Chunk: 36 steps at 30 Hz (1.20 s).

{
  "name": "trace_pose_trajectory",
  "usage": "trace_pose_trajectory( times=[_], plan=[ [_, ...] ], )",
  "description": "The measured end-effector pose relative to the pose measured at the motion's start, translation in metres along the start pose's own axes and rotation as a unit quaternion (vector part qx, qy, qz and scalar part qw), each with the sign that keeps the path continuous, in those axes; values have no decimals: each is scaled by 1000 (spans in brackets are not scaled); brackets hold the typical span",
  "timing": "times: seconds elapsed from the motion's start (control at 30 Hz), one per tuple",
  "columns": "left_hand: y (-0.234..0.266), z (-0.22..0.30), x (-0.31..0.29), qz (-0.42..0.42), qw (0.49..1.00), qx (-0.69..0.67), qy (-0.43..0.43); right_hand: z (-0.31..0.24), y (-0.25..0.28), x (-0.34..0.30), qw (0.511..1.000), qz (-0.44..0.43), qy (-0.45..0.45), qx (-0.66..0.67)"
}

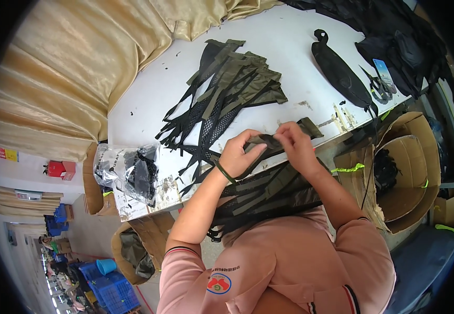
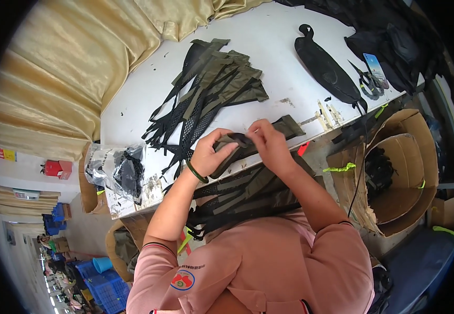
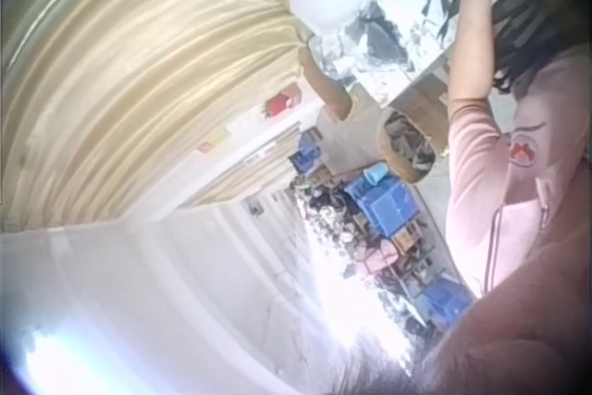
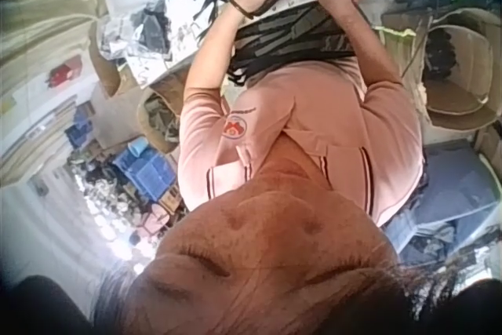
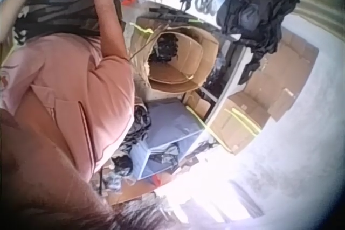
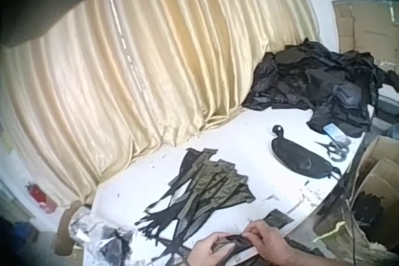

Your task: Organizing and checking buckle attachments on backpack straps in a factory setting.

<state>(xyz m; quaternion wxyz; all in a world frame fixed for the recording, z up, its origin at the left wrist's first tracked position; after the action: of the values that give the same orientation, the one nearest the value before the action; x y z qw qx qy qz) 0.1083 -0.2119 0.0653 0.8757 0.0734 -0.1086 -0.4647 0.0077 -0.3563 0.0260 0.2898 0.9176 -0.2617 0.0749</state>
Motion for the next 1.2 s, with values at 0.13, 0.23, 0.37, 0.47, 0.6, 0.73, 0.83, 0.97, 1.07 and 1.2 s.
trace_pose_trajectory(
  times=[0.13, 0.23, 0.37, 0.47, 0.6, 0.73, 0.83, 0.97, 1.07, 1.2],
  plan=[
    [9, -8, 11, 22, 998, 12, 53, 3, 8, 8, 995, -4, -79, 60],
    [8, -12, 12, 28, 996, -38, 72, -16, -4, 8, 989, -123, -2, 84],
    [13, -18, 1, -124, 981, 54, 143, 14, 18, 20, 971, -29, -118, 206],
    [44, -38, -16, -177, 966, 184, 31, 34, 48, 30, 963, 55, -137, 224],
    [118, -86, -45, -156, 950, 132, 238, 124, 49, 24, 986, 47, -160, 26],
    [178, -104, -61, -111, 818, 360, 435, 99, 29, 16, 940, 1, -133, -314],
    [188, -102, -46, -11, 842, 415, 344, 98, 25, 17, 932, -17, -144, -333],
    [138, -102, 4, 62, 937, 270, 214, 90, 30, 16, 914, 9, -124, -385],
    [126, -131, 25, 87, 910, 347, 211, 54, 37, 20, 878, 136, -23, -458],
    [114, -125, 37, 6, 914, 379, 148, 53, 22, 24, 988, -1, -120, -94]
  ],
)
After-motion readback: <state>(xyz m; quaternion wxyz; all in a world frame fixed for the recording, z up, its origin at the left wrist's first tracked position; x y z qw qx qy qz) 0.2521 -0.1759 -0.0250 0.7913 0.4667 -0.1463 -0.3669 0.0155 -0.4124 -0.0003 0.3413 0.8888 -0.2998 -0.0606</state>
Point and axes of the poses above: each hand's wrist, its own x-axis towards the middle knuckle, its own y-axis out of the back of the hand, z = x × y, the point moved 4 cm from there along x, towards the middle knuckle, and after that the axes turned 15 degrees about -x, right-handed, at the moved point
